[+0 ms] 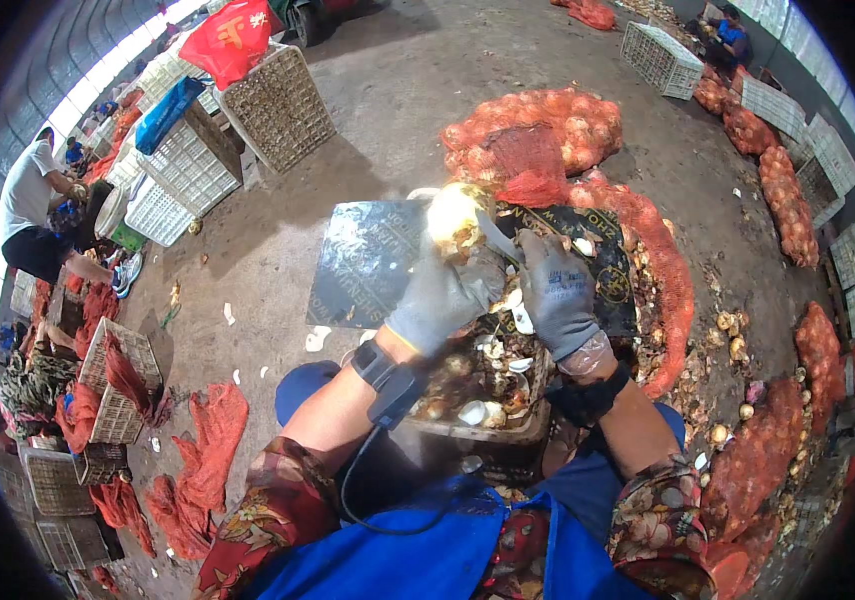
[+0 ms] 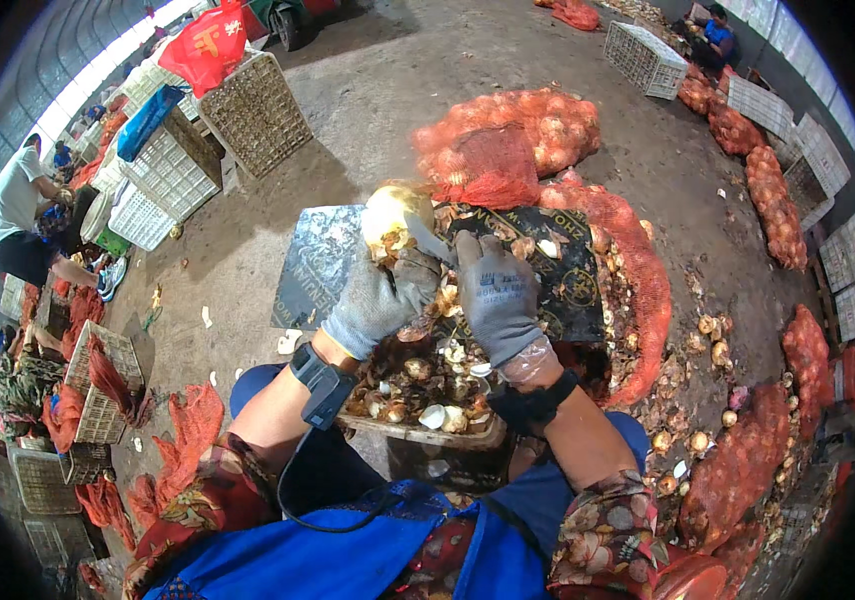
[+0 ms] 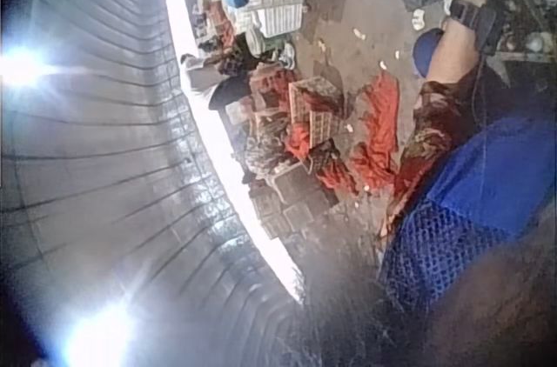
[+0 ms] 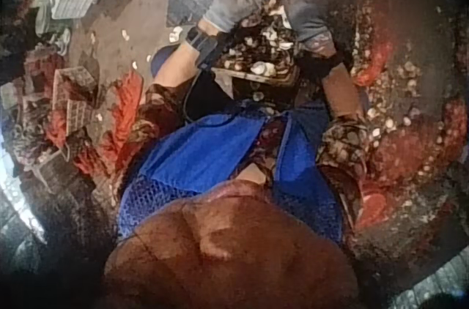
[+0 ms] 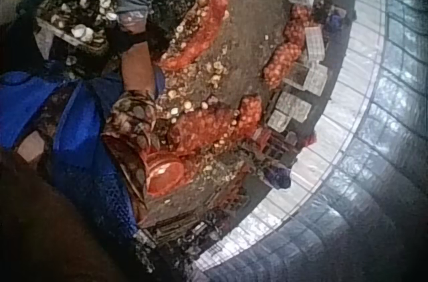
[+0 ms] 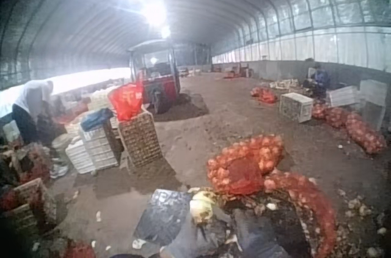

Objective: Peel and sort onions in an agricultural processing facility.

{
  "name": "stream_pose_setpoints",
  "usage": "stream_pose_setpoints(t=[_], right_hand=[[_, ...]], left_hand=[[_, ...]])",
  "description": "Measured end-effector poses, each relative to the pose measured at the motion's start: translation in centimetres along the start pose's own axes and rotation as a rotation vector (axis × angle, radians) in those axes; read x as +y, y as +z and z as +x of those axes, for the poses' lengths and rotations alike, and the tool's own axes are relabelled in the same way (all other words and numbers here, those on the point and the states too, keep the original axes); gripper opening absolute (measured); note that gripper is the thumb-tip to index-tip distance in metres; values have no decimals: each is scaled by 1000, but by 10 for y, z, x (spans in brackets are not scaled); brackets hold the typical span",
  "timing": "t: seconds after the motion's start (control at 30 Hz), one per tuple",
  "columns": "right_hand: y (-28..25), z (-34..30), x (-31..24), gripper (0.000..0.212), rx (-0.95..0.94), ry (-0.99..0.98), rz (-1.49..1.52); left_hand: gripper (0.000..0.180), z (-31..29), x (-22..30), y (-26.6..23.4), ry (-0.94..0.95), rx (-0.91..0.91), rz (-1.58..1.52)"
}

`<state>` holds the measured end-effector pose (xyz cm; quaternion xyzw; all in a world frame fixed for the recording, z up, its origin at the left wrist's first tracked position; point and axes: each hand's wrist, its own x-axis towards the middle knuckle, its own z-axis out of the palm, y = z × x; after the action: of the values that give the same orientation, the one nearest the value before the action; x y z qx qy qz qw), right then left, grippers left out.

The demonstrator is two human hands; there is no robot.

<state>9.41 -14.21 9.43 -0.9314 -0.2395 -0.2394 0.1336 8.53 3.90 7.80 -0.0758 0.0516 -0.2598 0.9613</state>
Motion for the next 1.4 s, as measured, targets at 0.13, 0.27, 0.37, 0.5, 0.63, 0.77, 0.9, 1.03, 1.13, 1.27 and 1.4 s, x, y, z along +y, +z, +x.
stream_pose_setpoints(t=[0.13, 0.27, 0.37, 0.5, 0.63, 0.77, 0.9, 1.03, 1.13, 1.27, 1.4], right_hand=[[2, -2, 5, 33, -44, 16, 196], [-3, -5, 8, 25, -22, -60, 406], [-8, -6, 10, 20, -131, 5, 774], [-19, -4, 17, 23, -549, 553, 1320], [1, -9, 11, 24, -62, 21, 376], [-6, -10, 16, 29, -228, 99, 189], [7, -10, 21, 32, -49, 28, 153], [20, -13, 20, 23, -7, 15, 307], [14, -12, 33, 25, -113, -212, 597], [-45, 3, 24, 25, -814, 726, 1783], [-27, 1, 28, 29, -660, 588, 1301]], left_hand=[[49, 3, -1, 1, 38, 29, 163], [53, 4, 6, -1, -30, 33, 147], [54, 9, 1, -3, 454, 197, 942], [56, 4, -23, 35, 214, 252, 318], [39, -6, 14, -1, -50, -162, 261], [38, 1, -5, 10, 130, -19, 554], [38, 0, -18, 20, 65, 74, 300], [56, 4, -11, 6, 89, 157, 294], [56, 4, -10, 10, 7, 188, 203], [43, -2, -10, 8, 304, 116, 1048], [44, 2, -5, 12, -49, -266, 318]])
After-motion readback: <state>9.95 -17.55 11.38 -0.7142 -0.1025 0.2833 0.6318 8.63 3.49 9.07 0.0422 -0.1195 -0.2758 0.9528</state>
